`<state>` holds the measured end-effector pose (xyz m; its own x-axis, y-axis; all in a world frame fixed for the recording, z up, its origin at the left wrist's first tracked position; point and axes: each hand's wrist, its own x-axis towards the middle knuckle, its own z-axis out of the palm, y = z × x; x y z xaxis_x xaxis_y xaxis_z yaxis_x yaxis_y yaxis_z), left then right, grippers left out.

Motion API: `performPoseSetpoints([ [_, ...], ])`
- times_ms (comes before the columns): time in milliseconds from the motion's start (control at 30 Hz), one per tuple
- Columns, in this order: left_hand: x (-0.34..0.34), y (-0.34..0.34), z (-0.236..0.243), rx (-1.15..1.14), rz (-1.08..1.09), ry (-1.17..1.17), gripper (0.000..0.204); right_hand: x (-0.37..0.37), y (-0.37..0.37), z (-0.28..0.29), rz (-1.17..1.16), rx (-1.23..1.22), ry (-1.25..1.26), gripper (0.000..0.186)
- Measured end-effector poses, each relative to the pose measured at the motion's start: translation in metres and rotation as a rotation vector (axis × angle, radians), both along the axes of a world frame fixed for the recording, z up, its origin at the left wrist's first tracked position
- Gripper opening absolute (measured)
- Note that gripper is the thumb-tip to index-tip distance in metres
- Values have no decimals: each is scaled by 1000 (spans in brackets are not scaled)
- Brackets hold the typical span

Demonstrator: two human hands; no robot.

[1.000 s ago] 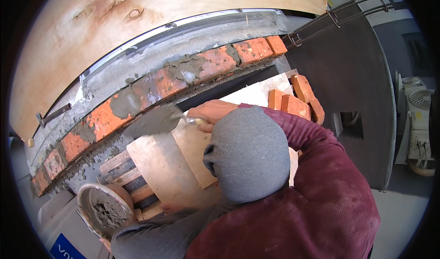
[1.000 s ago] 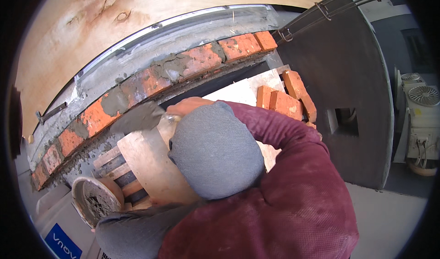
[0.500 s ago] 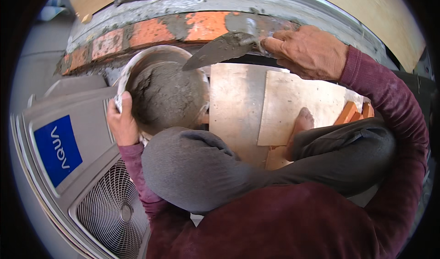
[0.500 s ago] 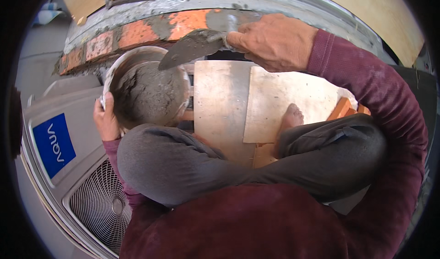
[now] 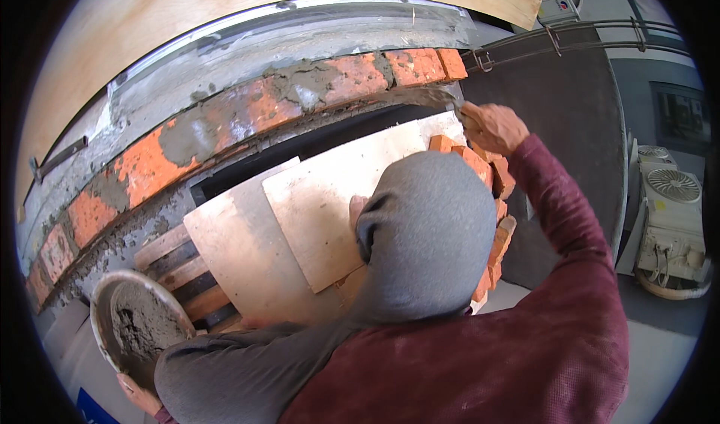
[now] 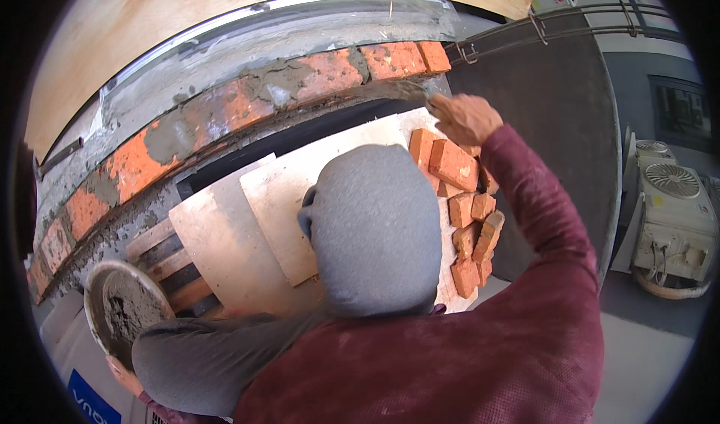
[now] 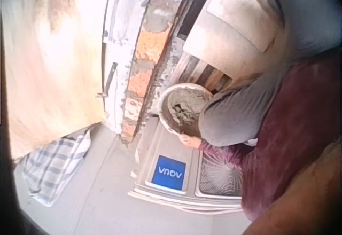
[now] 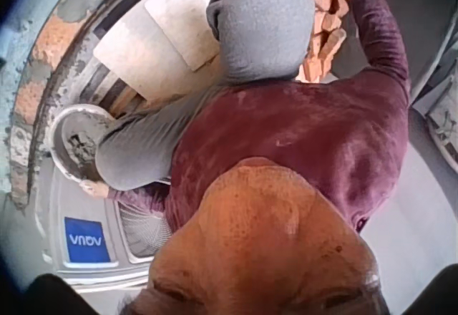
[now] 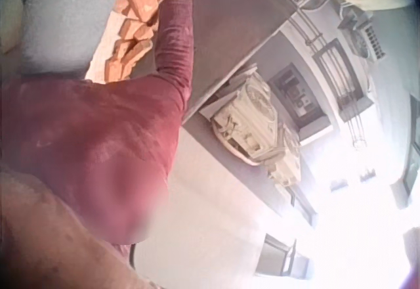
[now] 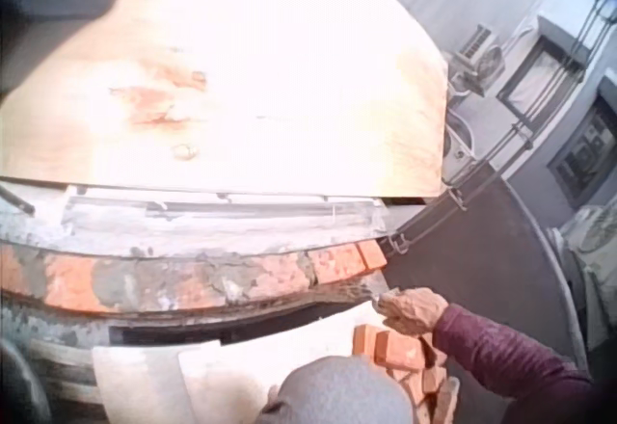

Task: The person applies mortar to a row of bricks using a trowel and places additional bricks on top to build a wall.

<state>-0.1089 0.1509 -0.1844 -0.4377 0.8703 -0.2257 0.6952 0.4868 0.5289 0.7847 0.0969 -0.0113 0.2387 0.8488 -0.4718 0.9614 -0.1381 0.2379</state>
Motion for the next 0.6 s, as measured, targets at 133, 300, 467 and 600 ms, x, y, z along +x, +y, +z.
performPoseSetpoints([
  [133,-32,12,12,-301,-94,299,55,34,-35,-47,-283,423,262,37],
  [300,40,59,54,-167,-140,349,52,46,-14,-103,-710,948,970,30],
  [467,227,153,118,-10,-578,164,52,41,66,-100,-619,1174,1434,28],
  [600,459,195,132,54,-1382,157,75,45,111,-105,-529,1060,1389,29],
])
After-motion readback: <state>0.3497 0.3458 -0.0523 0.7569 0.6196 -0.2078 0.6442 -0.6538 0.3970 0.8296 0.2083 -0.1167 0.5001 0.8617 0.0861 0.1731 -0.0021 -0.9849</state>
